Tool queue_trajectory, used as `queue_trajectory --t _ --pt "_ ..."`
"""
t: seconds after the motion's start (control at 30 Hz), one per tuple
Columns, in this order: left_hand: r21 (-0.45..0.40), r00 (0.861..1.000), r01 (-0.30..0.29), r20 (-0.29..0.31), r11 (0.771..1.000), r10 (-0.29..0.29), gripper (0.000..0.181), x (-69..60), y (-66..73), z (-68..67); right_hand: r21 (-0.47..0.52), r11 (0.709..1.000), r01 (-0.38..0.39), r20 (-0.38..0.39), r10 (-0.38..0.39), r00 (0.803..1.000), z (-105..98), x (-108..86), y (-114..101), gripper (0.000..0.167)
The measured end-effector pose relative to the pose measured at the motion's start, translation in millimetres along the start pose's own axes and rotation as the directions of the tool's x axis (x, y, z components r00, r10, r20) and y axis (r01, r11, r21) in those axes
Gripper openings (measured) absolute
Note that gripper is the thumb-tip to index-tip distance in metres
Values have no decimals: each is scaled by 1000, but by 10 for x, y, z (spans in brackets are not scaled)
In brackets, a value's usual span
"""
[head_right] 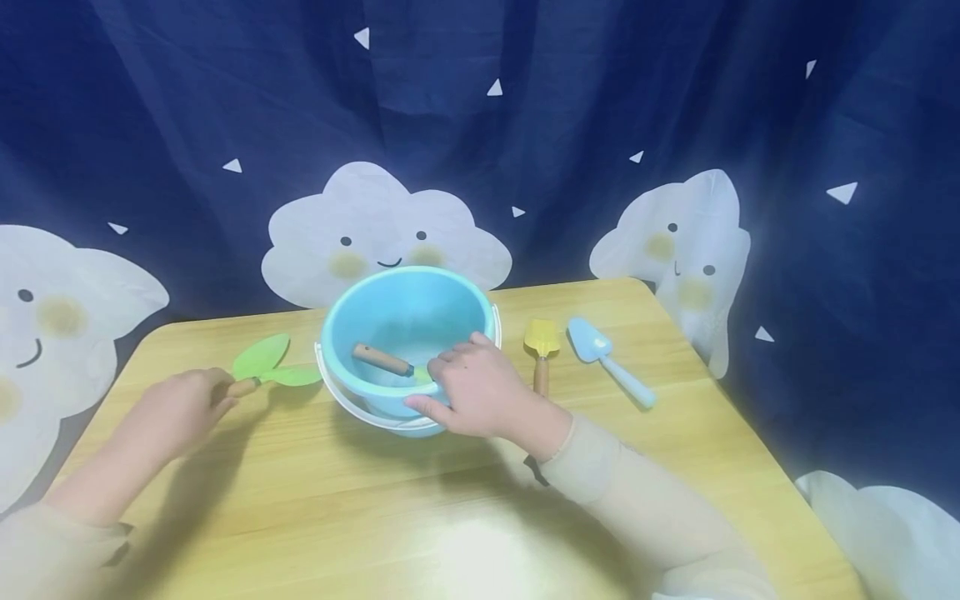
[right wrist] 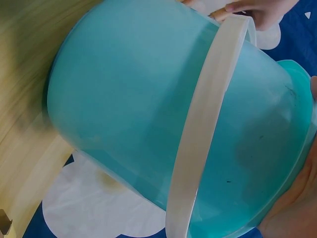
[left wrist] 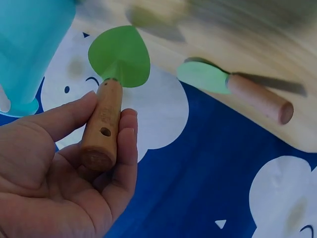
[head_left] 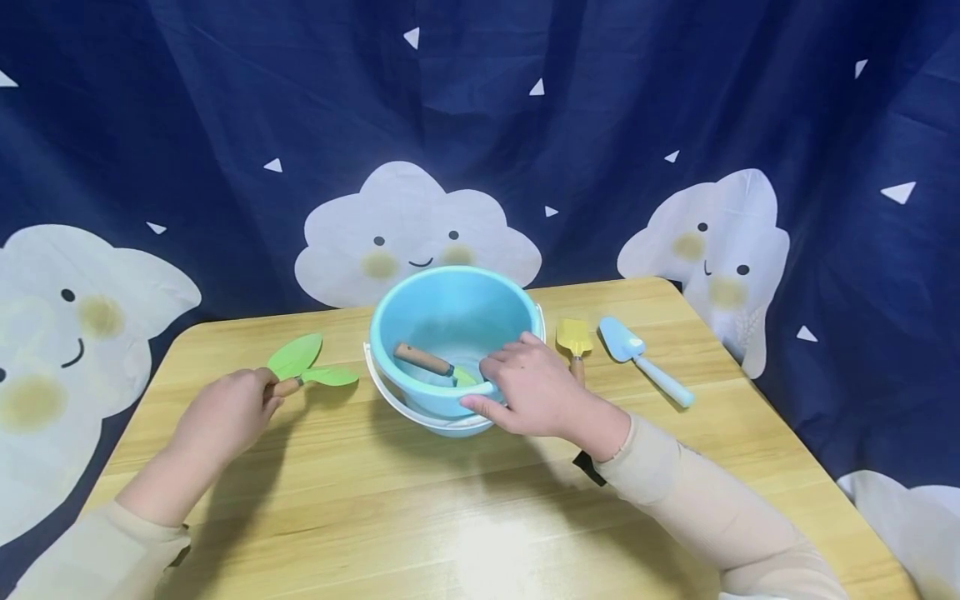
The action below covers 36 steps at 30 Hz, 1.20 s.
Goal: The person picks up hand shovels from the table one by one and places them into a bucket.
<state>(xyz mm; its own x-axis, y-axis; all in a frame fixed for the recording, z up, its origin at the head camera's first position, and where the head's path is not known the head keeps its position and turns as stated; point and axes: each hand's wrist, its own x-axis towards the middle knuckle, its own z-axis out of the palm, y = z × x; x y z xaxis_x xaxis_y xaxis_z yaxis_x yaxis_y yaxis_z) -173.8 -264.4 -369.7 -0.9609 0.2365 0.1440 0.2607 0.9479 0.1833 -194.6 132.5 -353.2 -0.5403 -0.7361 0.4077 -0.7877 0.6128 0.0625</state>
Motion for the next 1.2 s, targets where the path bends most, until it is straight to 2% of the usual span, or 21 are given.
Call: queue_trajectory --t 0.27,0.37,0.6,0.93,1.2 --pt "37 999 -51 6 998 51 26 39 73 -144 2 1000 1 4 -1 1000 -2 2 -4 58" --pt "51 998 -69 17 996 68 24 59 86 -196 4 1000 0 4 0 1000 -2 2 -8 59" --pt "60 995 -81 67 995 77 27 91 135 -318 0 1000 1 8 -1 1000 -18 0 -16 58" --pt "65 993 -100 64 993 96 39 90 183 -412 -5 1000 4 14 -3 1000 -21 5 -14 55" --pt "73 989 -123 88 990 117 24 137 223 -451 -8 1000 2 8 -2 1000 -18 -2 -10 56"
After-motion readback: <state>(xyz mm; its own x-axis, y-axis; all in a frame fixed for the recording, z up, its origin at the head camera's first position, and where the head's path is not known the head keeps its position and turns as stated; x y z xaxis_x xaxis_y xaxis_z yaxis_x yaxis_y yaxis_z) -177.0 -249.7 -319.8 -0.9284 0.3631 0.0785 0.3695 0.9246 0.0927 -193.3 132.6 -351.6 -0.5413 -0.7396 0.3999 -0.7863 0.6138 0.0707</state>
